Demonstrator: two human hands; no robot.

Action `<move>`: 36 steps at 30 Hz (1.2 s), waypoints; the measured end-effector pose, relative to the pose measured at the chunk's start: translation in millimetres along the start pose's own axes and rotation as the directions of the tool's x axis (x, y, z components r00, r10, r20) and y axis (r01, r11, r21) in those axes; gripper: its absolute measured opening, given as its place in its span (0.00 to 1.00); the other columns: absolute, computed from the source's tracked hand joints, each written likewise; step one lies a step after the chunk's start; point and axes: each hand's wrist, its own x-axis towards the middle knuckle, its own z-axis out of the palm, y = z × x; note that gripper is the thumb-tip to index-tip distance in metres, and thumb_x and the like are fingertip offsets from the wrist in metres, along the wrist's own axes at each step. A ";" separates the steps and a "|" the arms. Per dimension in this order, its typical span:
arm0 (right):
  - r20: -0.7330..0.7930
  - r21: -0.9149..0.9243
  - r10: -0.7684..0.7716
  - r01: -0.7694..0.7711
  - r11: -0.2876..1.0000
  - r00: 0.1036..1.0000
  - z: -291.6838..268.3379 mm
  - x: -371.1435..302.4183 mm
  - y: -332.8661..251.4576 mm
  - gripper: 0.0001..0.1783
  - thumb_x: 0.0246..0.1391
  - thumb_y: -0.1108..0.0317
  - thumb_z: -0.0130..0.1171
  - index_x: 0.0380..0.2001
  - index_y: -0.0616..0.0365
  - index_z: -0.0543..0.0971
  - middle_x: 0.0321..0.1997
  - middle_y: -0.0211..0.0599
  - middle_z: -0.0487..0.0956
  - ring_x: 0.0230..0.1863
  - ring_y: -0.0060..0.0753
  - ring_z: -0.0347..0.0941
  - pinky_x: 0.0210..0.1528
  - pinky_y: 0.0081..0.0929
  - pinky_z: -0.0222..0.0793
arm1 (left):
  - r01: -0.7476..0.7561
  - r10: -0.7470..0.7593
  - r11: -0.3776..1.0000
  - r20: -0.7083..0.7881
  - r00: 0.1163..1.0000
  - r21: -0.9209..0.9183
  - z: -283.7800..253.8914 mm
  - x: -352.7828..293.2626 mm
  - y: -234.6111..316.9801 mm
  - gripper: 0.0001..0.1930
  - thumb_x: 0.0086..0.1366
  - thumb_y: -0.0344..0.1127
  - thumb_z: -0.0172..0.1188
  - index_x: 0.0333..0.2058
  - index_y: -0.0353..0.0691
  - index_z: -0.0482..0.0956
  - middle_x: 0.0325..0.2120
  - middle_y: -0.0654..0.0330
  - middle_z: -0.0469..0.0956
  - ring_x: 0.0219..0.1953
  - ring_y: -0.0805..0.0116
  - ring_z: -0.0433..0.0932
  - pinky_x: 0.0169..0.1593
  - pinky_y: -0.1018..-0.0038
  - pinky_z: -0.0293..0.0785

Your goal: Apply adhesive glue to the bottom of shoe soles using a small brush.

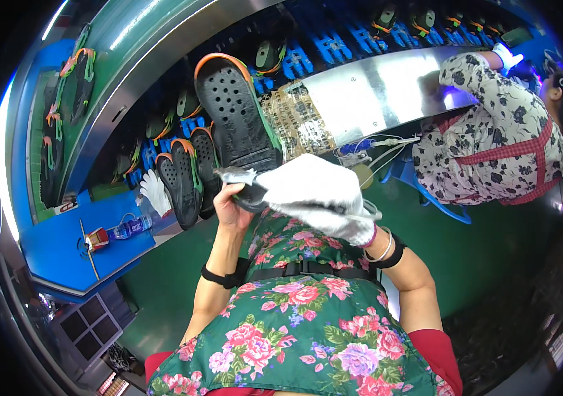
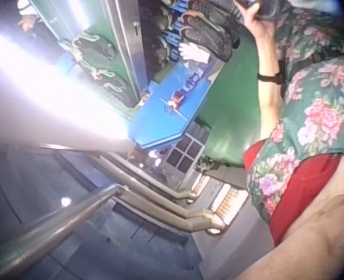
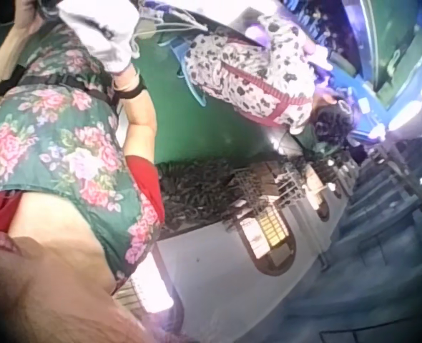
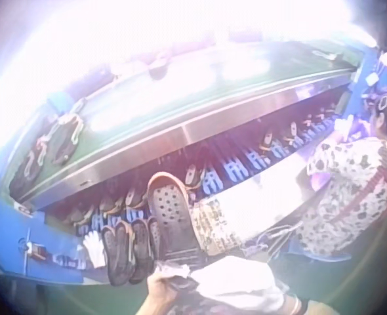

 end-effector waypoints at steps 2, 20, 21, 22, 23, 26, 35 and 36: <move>0.188 -0.135 -0.098 0.124 0.983 0.977 -3.0 6.9 -10.7 0.11 0.49 0.72 0.74 0.38 0.47 0.90 0.44 0.33 0.89 0.45 0.38 0.85 0.47 0.32 0.80 | 0.025 -0.010 0.996 -0.161 0.987 0.089 15.4 -14.3 11.9 0.21 0.51 0.34 0.57 0.45 0.33 0.81 0.42 0.49 0.85 0.47 0.51 0.84 0.57 0.54 0.80; 0.334 0.499 0.202 -0.354 0.791 0.921 -11.3 45.7 2.0 0.10 0.45 0.78 0.77 0.33 0.62 0.88 0.40 0.43 0.88 0.42 0.37 0.86 0.47 0.32 0.81 | 0.291 -0.126 0.753 0.305 0.944 -0.590 61.6 -25.1 41.1 0.51 0.67 0.72 0.50 0.75 0.38 0.53 0.71 0.40 0.62 0.68 0.35 0.67 0.69 0.34 0.60; 0.391 0.446 0.242 -0.412 0.794 0.888 -14.8 48.0 1.2 0.10 0.45 0.78 0.77 0.34 0.63 0.88 0.41 0.44 0.88 0.43 0.36 0.86 0.48 0.32 0.81 | 0.354 -0.192 0.745 0.327 0.925 -0.565 67.7 -26.2 46.3 0.52 0.67 0.74 0.48 0.74 0.36 0.55 0.68 0.37 0.64 0.66 0.32 0.68 0.67 0.32 0.63; 0.445 0.362 0.296 -0.473 0.803 0.845 -18.2 51.8 0.4 0.11 0.46 0.79 0.76 0.36 0.64 0.89 0.42 0.46 0.88 0.44 0.37 0.86 0.49 0.32 0.82 | 0.416 -0.256 0.733 0.349 0.902 -0.538 69.6 -28.0 47.1 0.52 0.67 0.76 0.45 0.73 0.34 0.56 0.66 0.33 0.67 0.64 0.29 0.70 0.65 0.30 0.66; 0.474 0.441 0.260 -0.482 0.757 0.841 -21.5 50.2 9.4 0.12 0.48 0.78 0.75 0.39 0.64 0.88 0.43 0.45 0.88 0.45 0.34 0.85 0.51 0.30 0.81 | 0.365 -0.246 0.772 0.285 0.926 -0.520 69.6 -29.7 42.3 0.53 0.67 0.76 0.43 0.73 0.33 0.55 0.64 0.27 0.66 0.63 0.23 0.68 0.61 0.29 0.70; 0.515 0.492 0.238 -0.512 0.704 0.823 -30.5 48.4 20.2 0.14 0.51 0.77 0.74 0.43 0.64 0.88 0.45 0.43 0.88 0.46 0.30 0.85 0.53 0.29 0.81 | 0.438 -0.376 0.782 0.225 0.899 -0.443 75.7 -34.3 40.9 0.52 0.68 0.74 0.43 0.72 0.30 0.57 0.64 0.25 0.65 0.62 0.20 0.67 0.61 0.32 0.72; 0.551 0.461 0.197 -0.493 0.738 0.811 -48.0 54.3 46.1 0.14 0.54 0.75 0.72 0.44 0.65 0.88 0.45 0.44 0.88 0.46 0.33 0.85 0.53 0.29 0.80 | 0.483 -0.475 0.840 0.096 0.875 -0.246 79.3 -44.4 33.8 0.54 0.64 0.77 0.46 0.68 0.28 0.62 0.58 0.35 0.70 0.48 0.38 0.72 0.44 0.53 0.72; 0.554 0.438 0.151 -0.441 0.783 0.818 -49.2 54.4 47.3 0.15 0.54 0.74 0.71 0.46 0.65 0.87 0.45 0.44 0.88 0.47 0.33 0.85 0.54 0.30 0.80 | 0.481 -0.473 0.840 0.094 0.876 -0.252 79.9 -44.8 33.0 0.54 0.64 0.77 0.46 0.68 0.28 0.62 0.58 0.35 0.70 0.48 0.38 0.72 0.44 0.53 0.72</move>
